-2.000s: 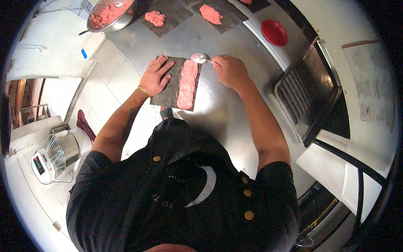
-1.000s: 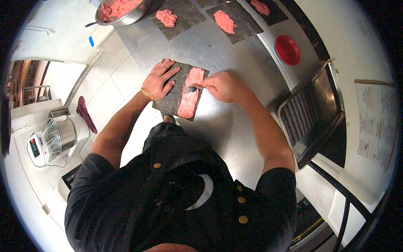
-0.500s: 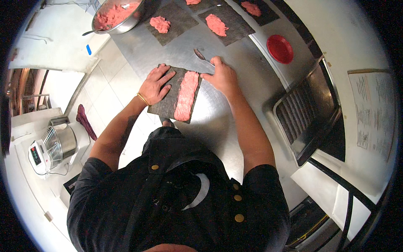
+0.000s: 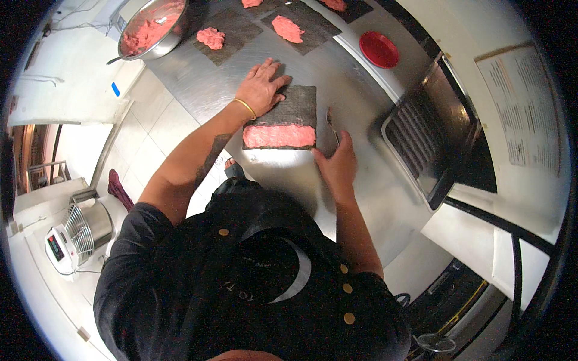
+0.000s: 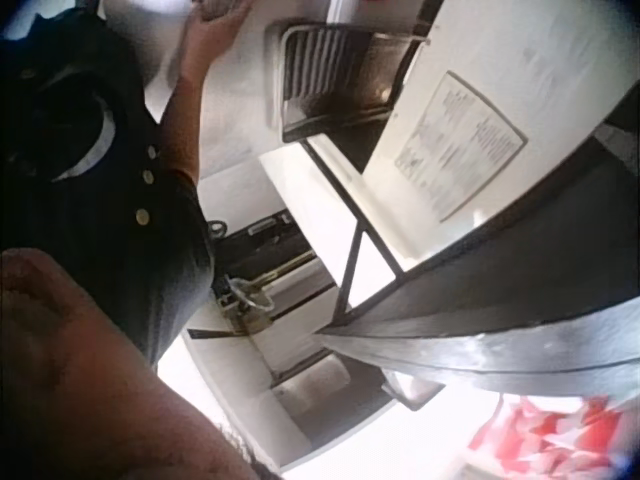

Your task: The person spreads a pink paste onto seaweed sheets using a spoon and then rolls the sheets into cylinders by hand.

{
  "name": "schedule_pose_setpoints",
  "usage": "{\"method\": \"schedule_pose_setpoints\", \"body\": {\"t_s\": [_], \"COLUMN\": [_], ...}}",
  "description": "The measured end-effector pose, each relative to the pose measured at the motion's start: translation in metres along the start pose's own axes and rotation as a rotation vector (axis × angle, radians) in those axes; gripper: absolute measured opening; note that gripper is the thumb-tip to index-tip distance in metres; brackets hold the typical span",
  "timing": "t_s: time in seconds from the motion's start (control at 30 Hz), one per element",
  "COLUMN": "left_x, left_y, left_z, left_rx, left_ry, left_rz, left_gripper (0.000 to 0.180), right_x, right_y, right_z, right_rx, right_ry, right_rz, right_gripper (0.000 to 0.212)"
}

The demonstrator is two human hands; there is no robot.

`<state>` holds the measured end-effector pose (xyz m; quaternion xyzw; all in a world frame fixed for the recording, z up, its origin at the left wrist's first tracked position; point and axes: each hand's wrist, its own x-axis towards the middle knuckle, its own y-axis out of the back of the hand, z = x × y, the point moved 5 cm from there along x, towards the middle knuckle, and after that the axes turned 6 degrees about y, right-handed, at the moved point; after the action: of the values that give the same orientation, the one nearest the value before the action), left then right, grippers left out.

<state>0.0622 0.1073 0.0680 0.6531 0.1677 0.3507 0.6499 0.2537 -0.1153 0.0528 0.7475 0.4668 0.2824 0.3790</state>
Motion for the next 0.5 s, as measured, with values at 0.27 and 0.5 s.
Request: {"method": "schedule_pose_setpoints", "body": {"t_s": [0.27,0.5], "left_x": [-0.189,-0.223], "left_y": [0.041,0.025], "left_z": [0.031,0.014], "left_rx": [-0.336,-0.258], "left_ry": [0.016,0.085], "left_rz": [-0.021,-0.127], "left_gripper": [0.036,0.078], "right_x": [-0.063,-0.053], "right_y": [0.029,-0.005], "right_z": [-0.011,-0.061], "right_rx": [0.026,-0.065], "right_ry": [0.276,0.590], "right_rz": [0.069,-0.066], "right_gripper": [0.021,0.023]}}
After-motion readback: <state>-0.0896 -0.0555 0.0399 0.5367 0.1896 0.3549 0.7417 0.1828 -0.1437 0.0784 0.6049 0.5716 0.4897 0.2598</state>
